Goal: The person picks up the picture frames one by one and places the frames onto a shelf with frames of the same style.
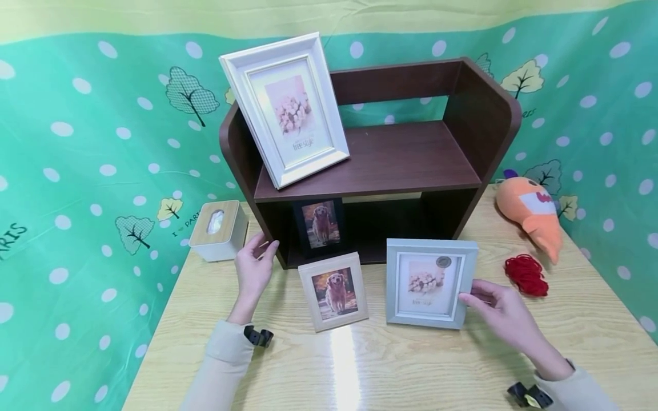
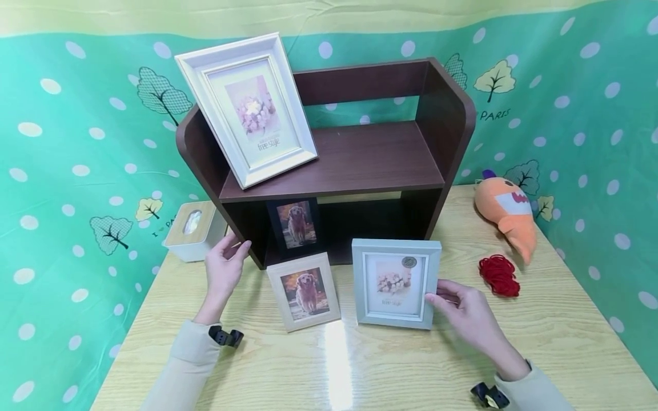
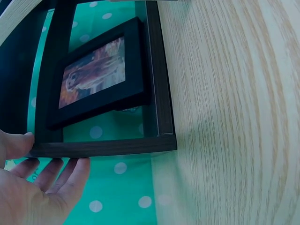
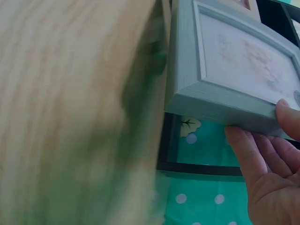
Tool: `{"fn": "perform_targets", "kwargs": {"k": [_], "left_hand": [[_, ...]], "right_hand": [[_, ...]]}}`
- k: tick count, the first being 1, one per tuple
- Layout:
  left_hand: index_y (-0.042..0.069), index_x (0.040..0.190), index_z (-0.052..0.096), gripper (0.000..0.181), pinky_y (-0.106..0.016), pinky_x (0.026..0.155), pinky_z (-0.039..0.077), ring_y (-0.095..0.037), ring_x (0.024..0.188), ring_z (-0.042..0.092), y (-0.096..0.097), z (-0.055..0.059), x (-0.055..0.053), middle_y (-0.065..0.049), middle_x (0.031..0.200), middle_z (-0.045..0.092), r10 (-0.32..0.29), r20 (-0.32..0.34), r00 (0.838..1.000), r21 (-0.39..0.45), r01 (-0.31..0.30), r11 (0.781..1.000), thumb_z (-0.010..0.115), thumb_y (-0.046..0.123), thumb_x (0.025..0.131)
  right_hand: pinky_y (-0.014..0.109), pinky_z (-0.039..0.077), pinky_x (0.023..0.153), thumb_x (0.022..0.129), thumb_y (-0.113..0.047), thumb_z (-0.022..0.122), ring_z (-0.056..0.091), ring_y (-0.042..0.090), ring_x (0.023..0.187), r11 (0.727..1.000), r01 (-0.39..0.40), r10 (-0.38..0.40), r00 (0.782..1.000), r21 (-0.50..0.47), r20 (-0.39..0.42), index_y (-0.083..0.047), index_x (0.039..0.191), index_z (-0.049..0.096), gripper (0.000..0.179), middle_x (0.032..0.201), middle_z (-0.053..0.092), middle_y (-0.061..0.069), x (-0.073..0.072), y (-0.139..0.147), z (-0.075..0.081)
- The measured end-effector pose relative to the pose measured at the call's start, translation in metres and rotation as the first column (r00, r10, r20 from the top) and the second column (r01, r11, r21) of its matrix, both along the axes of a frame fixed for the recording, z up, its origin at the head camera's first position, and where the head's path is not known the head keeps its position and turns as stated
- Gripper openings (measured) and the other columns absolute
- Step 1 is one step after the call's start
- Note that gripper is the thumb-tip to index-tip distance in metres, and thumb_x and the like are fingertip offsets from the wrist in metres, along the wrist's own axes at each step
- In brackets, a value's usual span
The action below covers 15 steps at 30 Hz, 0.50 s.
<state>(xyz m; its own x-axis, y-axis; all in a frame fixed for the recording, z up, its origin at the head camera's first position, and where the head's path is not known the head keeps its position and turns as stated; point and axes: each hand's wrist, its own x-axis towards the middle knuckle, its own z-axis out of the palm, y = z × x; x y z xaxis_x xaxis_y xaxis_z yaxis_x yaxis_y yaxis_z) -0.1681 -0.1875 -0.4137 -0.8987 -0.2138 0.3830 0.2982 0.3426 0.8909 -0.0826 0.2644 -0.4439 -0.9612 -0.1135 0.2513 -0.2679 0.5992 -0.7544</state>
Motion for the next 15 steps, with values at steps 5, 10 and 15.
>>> {"fn": "perform_targets", "kwargs": {"k": [5, 10, 15], "left_hand": [[-0.009, 0.113, 0.064, 0.027, -0.021, 0.074, 0.053, -0.039, 0.093, 0.063, 0.000, -0.002, 0.000, -0.030, 0.108, 0.062, -0.003, -0.001, 1.000, 0.001, 0.003, 1.000, 0.066, -0.002, 0.088], [-0.009, 0.114, 0.064, 0.027, -0.024, 0.075, 0.054, -0.038, 0.093, 0.064, 0.000, -0.002, -0.001, -0.027, 0.108, 0.063, 0.003, 0.000, 1.000, -0.009, -0.003, 1.000, 0.066, -0.002, 0.088], [-0.009, 0.114, 0.064, 0.027, -0.018, 0.073, 0.053, -0.038, 0.093, 0.064, 0.000, -0.002, -0.001, -0.027, 0.108, 0.063, 0.000, -0.002, 1.000, -0.008, 0.000, 1.000, 0.066, -0.003, 0.088]], "right_hand": [[0.014, 0.052, 0.063, 0.085, -0.009, 0.073, 0.064, 0.005, 0.076, 0.999, 0.023, -0.023, 1.000, 0.042, -0.006, 0.005, 0.104, 0.068, 0.024, 0.092, 0.070, 0.013, 0.000, 0.004, 0.012], [0.016, 0.053, 0.064, 0.087, -0.014, 0.073, 0.065, 0.006, 0.078, 0.998, 0.018, -0.020, 1.000, 0.067, 0.022, 0.005, 0.109, 0.067, 0.030, 0.097, 0.069, 0.015, 0.001, 0.006, 0.029], [0.020, 0.054, 0.062, 0.088, -0.013, 0.071, 0.065, 0.008, 0.076, 0.998, 0.007, -0.009, 0.999, 0.056, 0.039, 0.005, 0.111, 0.067, 0.030, 0.098, 0.069, 0.014, 0.002, 0.009, 0.046]]}}
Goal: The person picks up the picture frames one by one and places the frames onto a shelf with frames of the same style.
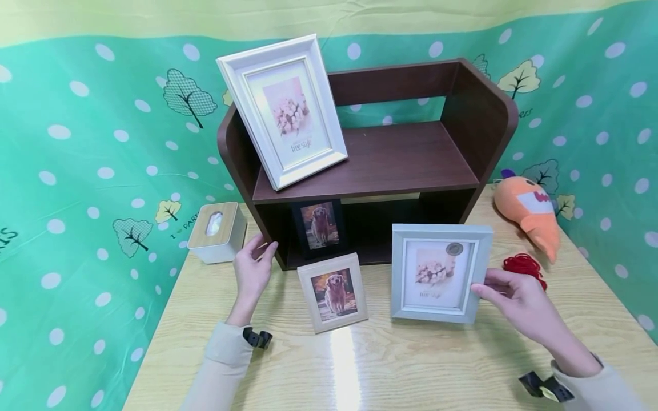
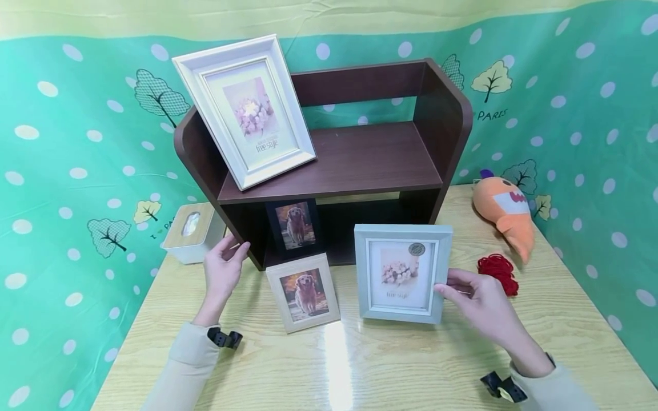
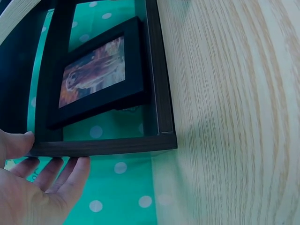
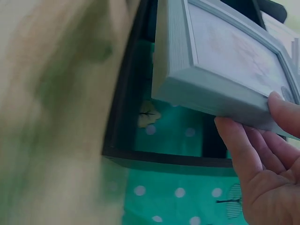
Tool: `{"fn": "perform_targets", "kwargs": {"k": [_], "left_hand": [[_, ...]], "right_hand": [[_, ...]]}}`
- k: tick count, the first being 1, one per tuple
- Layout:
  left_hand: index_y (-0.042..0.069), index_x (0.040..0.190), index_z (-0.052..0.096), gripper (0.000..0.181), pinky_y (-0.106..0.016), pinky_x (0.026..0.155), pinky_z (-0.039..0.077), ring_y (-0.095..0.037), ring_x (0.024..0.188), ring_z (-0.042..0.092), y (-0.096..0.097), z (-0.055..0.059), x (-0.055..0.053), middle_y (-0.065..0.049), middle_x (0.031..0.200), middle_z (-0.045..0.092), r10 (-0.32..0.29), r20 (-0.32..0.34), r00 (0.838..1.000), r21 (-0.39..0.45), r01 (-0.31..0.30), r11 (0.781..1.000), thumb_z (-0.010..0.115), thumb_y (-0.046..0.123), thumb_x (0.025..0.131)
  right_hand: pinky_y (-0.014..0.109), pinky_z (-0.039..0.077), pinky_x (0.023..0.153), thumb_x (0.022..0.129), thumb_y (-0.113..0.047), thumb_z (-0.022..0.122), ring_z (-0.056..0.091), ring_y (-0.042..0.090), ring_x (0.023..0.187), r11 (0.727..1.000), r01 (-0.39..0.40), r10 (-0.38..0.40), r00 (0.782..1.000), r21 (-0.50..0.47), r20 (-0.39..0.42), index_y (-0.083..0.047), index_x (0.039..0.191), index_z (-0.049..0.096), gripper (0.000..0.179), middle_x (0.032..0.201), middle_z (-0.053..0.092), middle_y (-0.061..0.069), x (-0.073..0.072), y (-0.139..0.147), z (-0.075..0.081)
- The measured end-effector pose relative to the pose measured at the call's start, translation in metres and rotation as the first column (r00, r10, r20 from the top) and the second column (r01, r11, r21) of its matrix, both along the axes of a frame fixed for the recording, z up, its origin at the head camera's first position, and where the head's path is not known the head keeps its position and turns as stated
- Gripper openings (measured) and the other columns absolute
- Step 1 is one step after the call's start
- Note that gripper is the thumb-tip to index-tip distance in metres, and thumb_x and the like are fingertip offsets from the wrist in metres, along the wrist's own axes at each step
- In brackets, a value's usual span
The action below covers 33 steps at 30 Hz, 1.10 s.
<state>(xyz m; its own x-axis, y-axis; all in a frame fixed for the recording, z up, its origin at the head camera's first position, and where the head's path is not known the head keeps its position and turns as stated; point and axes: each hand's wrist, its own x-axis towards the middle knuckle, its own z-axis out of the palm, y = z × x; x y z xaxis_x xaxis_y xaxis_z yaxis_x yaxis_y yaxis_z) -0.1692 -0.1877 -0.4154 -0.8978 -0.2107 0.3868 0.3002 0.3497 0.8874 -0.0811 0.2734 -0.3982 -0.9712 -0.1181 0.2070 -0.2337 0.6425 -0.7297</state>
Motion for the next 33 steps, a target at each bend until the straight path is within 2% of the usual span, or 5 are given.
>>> {"fn": "perform_targets", "kwargs": {"k": [11, 18, 25, 29, 33], "left_hand": [[-0.009, 0.114, 0.063, 0.028, -0.020, 0.074, 0.053, -0.038, 0.094, 0.064, 0.000, 0.001, 0.001, -0.028, 0.109, 0.062, 0.004, 0.025, 1.000, 0.014, -0.004, 1.000, 0.066, -0.003, 0.088], [-0.005, 0.116, 0.064, 0.030, -0.016, 0.072, 0.052, -0.035, 0.094, 0.064, -0.013, -0.026, -0.014, -0.024, 0.111, 0.064, -0.002, 0.021, 1.000, 0.044, 0.001, 0.999, 0.069, 0.004, 0.088], [-0.001, 0.115, 0.066, 0.029, -0.020, 0.073, 0.054, -0.029, 0.092, 0.066, -0.014, -0.030, -0.016, -0.019, 0.109, 0.066, 0.003, 0.009, 1.000, 0.048, -0.004, 0.999, 0.071, 0.007, 0.087], [-0.004, 0.115, 0.065, 0.030, -0.021, 0.073, 0.054, -0.029, 0.091, 0.066, -0.013, -0.030, -0.017, -0.017, 0.108, 0.066, 0.002, 0.011, 1.000, 0.050, -0.003, 0.999, 0.070, 0.006, 0.087], [-0.003, 0.115, 0.066, 0.029, -0.020, 0.073, 0.054, -0.029, 0.092, 0.066, -0.013, -0.030, -0.017, -0.019, 0.109, 0.066, 0.001, 0.022, 1.000, 0.059, -0.002, 0.998, 0.070, 0.006, 0.087]], "right_hand": [[0.022, 0.053, 0.056, 0.087, -0.003, 0.069, 0.065, 0.012, 0.070, 0.998, -0.059, 0.057, 0.997, -0.032, -0.060, 0.001, 0.106, 0.069, 0.019, 0.092, 0.069, 0.007, 0.001, 0.002, 0.030], [0.022, 0.051, 0.050, 0.086, 0.002, 0.069, 0.065, 0.013, 0.065, 0.995, -0.061, 0.054, 0.996, -0.080, -0.077, 0.002, 0.107, 0.068, 0.020, 0.091, 0.070, -0.003, 0.005, 0.002, 0.056], [0.027, 0.038, 0.038, 0.085, 0.000, 0.071, 0.055, 0.016, 0.051, 0.998, -0.006, 0.000, 0.996, -0.070, -0.090, 0.000, 0.108, 0.067, 0.023, 0.073, 0.062, 0.006, 0.008, -0.001, 0.085], [0.017, 0.051, 0.051, 0.083, -0.001, 0.073, 0.065, 0.014, 0.061, 0.998, 0.032, -0.037, 0.995, -0.054, -0.093, -0.001, 0.109, 0.068, 0.027, 0.085, 0.068, 0.000, 0.007, -0.002, 0.099], [0.014, 0.053, 0.063, 0.082, -0.001, 0.074, 0.068, 0.009, 0.071, 0.998, 0.033, -0.039, 0.992, -0.051, -0.119, 0.001, 0.110, 0.068, 0.029, 0.093, 0.069, -0.008, 0.003, -0.001, 0.110]]}}
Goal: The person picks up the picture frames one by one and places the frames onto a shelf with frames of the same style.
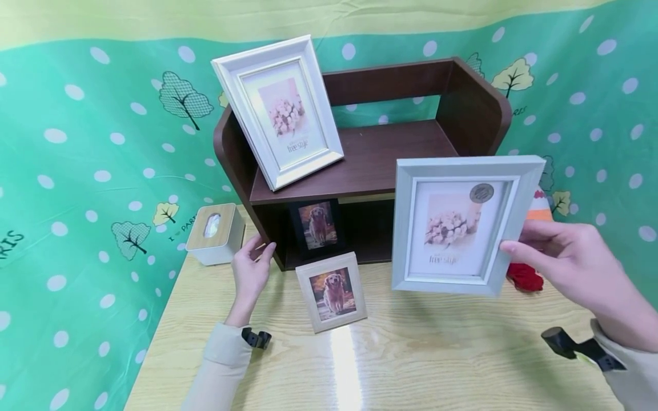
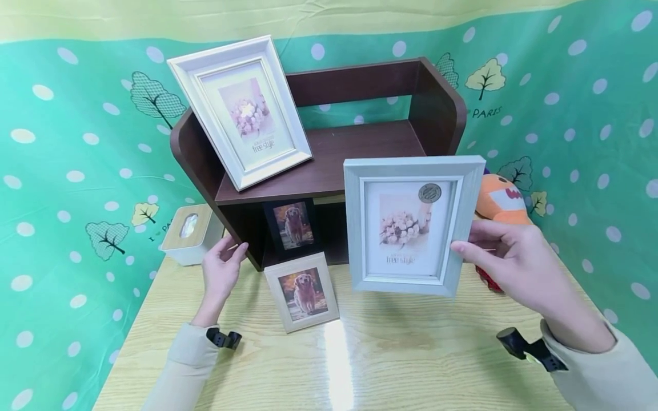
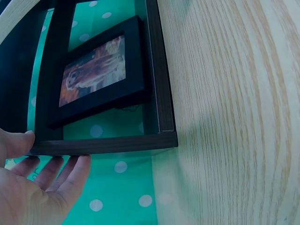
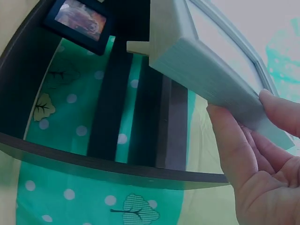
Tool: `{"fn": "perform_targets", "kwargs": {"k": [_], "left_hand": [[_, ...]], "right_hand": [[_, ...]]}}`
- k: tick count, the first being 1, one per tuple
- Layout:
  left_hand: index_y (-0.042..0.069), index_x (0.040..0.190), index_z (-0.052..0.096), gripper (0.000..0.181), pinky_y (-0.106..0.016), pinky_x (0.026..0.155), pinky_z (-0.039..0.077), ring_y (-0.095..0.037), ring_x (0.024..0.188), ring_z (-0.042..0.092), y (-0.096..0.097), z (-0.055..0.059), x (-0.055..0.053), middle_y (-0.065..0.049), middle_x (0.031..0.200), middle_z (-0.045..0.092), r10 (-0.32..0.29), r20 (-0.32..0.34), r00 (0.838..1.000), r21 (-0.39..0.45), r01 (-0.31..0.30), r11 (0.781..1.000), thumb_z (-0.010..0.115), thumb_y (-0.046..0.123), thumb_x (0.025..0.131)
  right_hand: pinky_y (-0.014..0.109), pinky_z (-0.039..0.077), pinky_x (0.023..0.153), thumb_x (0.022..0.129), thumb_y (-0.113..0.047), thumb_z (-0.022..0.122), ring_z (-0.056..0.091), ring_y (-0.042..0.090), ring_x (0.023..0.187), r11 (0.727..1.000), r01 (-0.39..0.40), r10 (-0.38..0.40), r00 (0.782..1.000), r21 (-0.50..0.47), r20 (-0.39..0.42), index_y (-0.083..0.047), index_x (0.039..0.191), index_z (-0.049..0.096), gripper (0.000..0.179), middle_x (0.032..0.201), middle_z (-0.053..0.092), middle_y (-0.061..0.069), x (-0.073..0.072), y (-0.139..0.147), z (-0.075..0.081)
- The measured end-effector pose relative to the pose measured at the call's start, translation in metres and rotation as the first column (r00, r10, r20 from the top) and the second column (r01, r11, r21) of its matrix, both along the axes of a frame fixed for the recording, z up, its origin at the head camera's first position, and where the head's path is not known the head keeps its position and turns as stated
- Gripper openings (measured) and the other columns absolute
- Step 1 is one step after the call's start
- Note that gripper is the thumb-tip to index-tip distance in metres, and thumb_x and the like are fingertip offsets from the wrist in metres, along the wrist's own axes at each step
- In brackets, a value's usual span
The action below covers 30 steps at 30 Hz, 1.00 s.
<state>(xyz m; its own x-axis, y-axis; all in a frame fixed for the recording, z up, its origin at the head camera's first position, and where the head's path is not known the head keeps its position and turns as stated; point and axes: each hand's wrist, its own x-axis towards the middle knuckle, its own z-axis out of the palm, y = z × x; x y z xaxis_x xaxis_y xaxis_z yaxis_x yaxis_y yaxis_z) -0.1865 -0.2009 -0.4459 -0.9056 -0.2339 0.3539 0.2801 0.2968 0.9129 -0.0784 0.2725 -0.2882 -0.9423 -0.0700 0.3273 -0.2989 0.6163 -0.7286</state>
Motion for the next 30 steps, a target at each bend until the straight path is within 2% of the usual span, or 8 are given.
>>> {"fn": "perform_targets", "kwargs": {"k": [7, 14, 20, 27, 30], "left_hand": [[-0.006, 0.117, 0.063, 0.033, -0.018, 0.072, 0.053, -0.036, 0.094, 0.064, -0.001, -0.002, -0.002, -0.026, 0.112, 0.063, -0.018, -0.013, 1.000, 0.006, 0.018, 1.000, 0.070, 0.004, 0.087], [-0.003, 0.115, 0.066, 0.030, -0.020, 0.073, 0.054, -0.030, 0.092, 0.066, 0.000, -0.001, -0.001, -0.019, 0.108, 0.066, 0.002, -0.005, 1.000, 0.004, -0.002, 1.000, 0.070, 0.005, 0.087], [0.000, 0.113, 0.068, 0.027, -0.020, 0.071, 0.054, -0.026, 0.089, 0.067, 0.000, -0.001, 0.000, -0.015, 0.104, 0.068, 0.025, -0.022, 0.999, -0.013, -0.025, 1.000, 0.071, 0.005, 0.086], [-0.011, 0.113, 0.063, 0.028, -0.022, 0.073, 0.054, -0.039, 0.091, 0.064, 0.011, 0.029, 0.016, -0.027, 0.105, 0.064, -0.007, -0.012, 1.000, -0.028, 0.007, 1.000, 0.066, -0.005, 0.087], [-0.010, 0.113, 0.064, 0.027, -0.021, 0.073, 0.054, -0.038, 0.091, 0.064, 0.011, 0.029, 0.015, -0.027, 0.105, 0.064, -0.013, -0.019, 1.000, -0.023, 0.013, 1.000, 0.067, -0.005, 0.086]], "right_hand": [[0.014, 0.052, 0.063, 0.085, -0.004, 0.072, 0.068, 0.008, 0.071, 1.000, 0.018, -0.018, 1.000, 0.009, 0.025, 0.000, 0.117, 0.065, 0.034, 0.095, 0.067, -0.014, -0.009, 0.003, 0.016], [0.011, 0.051, 0.065, 0.087, -0.008, 0.071, 0.067, 0.008, 0.071, 0.999, 0.053, -0.053, 0.997, -0.002, 0.047, 0.000, 0.118, 0.064, 0.033, 0.092, 0.068, -0.015, -0.019, 0.005, 0.036], [0.013, 0.052, 0.068, 0.088, -0.004, 0.068, 0.069, 0.012, 0.074, 0.996, -0.007, 0.009, 1.000, -0.090, 0.024, 0.001, 0.122, 0.063, 0.035, 0.098, 0.070, -0.007, -0.032, 0.003, 0.052], [0.015, 0.053, 0.068, 0.090, -0.013, 0.068, 0.069, 0.013, 0.080, 0.994, -0.010, 0.013, 1.000, -0.111, 0.026, -0.002, 0.123, 0.064, 0.035, 0.103, 0.070, 0.001, -0.045, 0.002, 0.065], [0.015, 0.051, 0.062, 0.090, -0.016, 0.068, 0.069, 0.014, 0.078, 0.991, 0.002, 0.003, 0.999, -0.135, 0.041, -0.003, 0.122, 0.064, 0.035, 0.101, 0.071, 0.002, -0.051, 0.001, 0.070]]}}
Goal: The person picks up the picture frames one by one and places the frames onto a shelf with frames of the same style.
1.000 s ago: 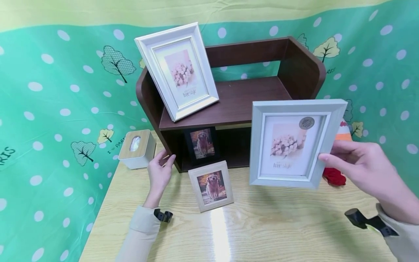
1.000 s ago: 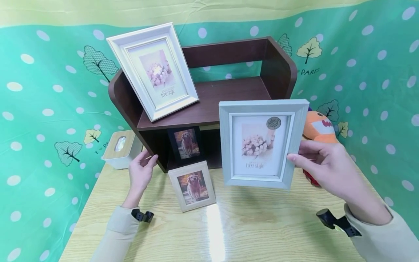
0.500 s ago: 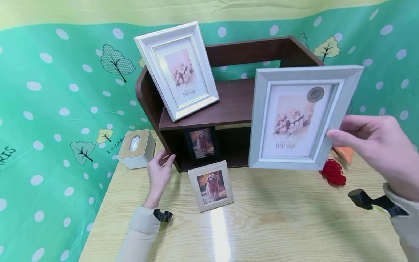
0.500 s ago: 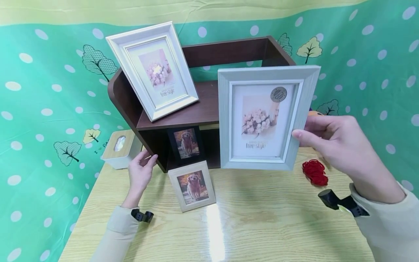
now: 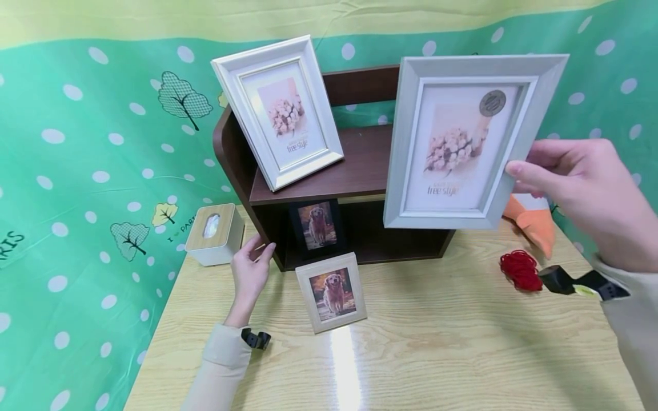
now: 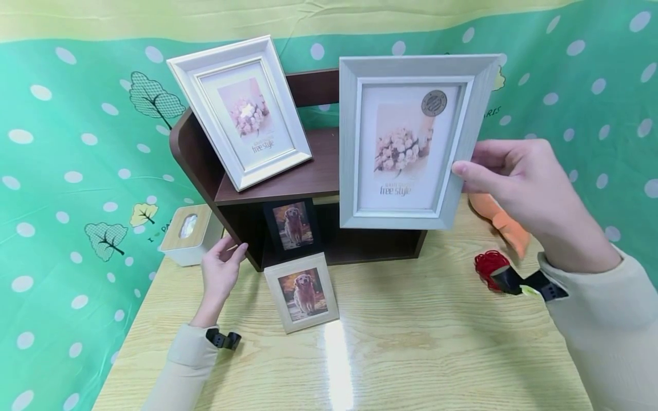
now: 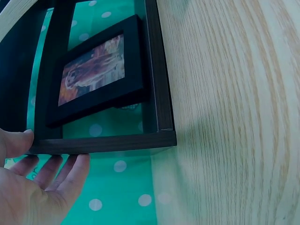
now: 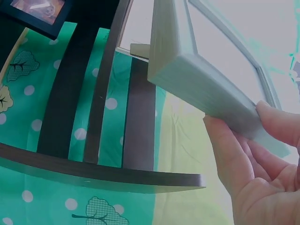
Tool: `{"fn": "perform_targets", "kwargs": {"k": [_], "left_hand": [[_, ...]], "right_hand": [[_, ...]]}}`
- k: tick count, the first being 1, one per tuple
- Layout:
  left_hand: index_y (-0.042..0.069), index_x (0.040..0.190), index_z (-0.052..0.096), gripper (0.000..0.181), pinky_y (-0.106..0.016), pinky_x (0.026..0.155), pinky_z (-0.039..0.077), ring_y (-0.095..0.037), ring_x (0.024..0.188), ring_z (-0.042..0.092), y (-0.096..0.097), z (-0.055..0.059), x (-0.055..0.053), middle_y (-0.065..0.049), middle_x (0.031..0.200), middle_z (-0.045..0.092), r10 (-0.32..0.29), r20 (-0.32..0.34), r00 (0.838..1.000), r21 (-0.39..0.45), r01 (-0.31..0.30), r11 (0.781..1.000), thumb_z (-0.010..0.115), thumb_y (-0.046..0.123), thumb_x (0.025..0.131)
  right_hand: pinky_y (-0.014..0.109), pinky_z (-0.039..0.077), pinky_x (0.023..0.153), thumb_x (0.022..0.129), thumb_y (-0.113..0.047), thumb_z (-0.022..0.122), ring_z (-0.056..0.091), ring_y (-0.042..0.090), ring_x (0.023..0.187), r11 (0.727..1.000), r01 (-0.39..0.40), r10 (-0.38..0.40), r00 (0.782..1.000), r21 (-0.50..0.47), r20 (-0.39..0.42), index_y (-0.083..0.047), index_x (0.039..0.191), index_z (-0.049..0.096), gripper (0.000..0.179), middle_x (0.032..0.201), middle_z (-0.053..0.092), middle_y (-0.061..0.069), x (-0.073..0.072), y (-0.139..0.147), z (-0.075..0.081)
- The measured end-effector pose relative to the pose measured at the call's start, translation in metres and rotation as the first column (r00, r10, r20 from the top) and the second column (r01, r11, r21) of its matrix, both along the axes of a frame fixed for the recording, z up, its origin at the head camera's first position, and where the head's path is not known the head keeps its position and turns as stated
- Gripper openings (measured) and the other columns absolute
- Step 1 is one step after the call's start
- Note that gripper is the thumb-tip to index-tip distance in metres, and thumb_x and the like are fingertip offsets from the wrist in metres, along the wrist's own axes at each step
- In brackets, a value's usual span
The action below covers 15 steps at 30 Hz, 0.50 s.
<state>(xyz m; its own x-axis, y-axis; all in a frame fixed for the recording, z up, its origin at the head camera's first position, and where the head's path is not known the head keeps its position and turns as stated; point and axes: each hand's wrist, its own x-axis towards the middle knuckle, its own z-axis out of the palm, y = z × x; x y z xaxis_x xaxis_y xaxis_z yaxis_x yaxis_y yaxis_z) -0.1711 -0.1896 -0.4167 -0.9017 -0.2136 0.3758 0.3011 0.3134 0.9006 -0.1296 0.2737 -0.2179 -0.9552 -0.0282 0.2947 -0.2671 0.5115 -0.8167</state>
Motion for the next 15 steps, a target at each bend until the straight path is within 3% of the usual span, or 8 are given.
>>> {"fn": "perform_targets", "kwargs": {"k": [6, 11, 15], "left_hand": [[-0.009, 0.113, 0.064, 0.027, -0.021, 0.072, 0.054, -0.038, 0.090, 0.065, 0.000, 0.000, 0.000, -0.026, 0.105, 0.065, 0.000, -0.014, 1.000, -0.015, 0.000, 1.000, 0.067, -0.004, 0.087], [-0.009, 0.113, 0.064, 0.026, -0.021, 0.072, 0.054, -0.037, 0.090, 0.065, -0.001, -0.001, 0.000, -0.026, 0.105, 0.065, -0.005, -0.018, 1.000, -0.029, 0.005, 1.000, 0.066, -0.004, 0.087], [-0.011, 0.112, 0.064, 0.027, -0.020, 0.072, 0.054, -0.039, 0.090, 0.065, -0.001, -0.001, -0.001, -0.028, 0.105, 0.064, -0.013, -0.018, 1.000, -0.017, 0.013, 1.000, 0.067, -0.004, 0.087]], "right_hand": [[0.016, 0.053, 0.064, 0.090, -0.019, 0.068, 0.069, 0.015, 0.084, 0.999, -0.005, 0.007, 0.999, -0.053, 0.033, -0.005, 0.125, 0.063, 0.038, 0.105, 0.070, 0.003, -0.009, -0.006, 0.010], [0.025, 0.042, 0.043, 0.090, -0.023, 0.068, 0.069, 0.015, 0.081, 0.997, -0.006, 0.010, 0.998, -0.082, 0.057, -0.006, 0.123, 0.065, 0.038, 0.098, 0.072, 0.002, -0.015, -0.013, 0.018], [0.015, 0.049, 0.049, 0.089, -0.021, 0.069, 0.069, 0.015, 0.079, 0.991, -0.023, 0.029, 0.999, -0.134, 0.040, -0.004, 0.120, 0.066, 0.035, 0.096, 0.072, 0.002, -0.020, -0.018, 0.021]]}}
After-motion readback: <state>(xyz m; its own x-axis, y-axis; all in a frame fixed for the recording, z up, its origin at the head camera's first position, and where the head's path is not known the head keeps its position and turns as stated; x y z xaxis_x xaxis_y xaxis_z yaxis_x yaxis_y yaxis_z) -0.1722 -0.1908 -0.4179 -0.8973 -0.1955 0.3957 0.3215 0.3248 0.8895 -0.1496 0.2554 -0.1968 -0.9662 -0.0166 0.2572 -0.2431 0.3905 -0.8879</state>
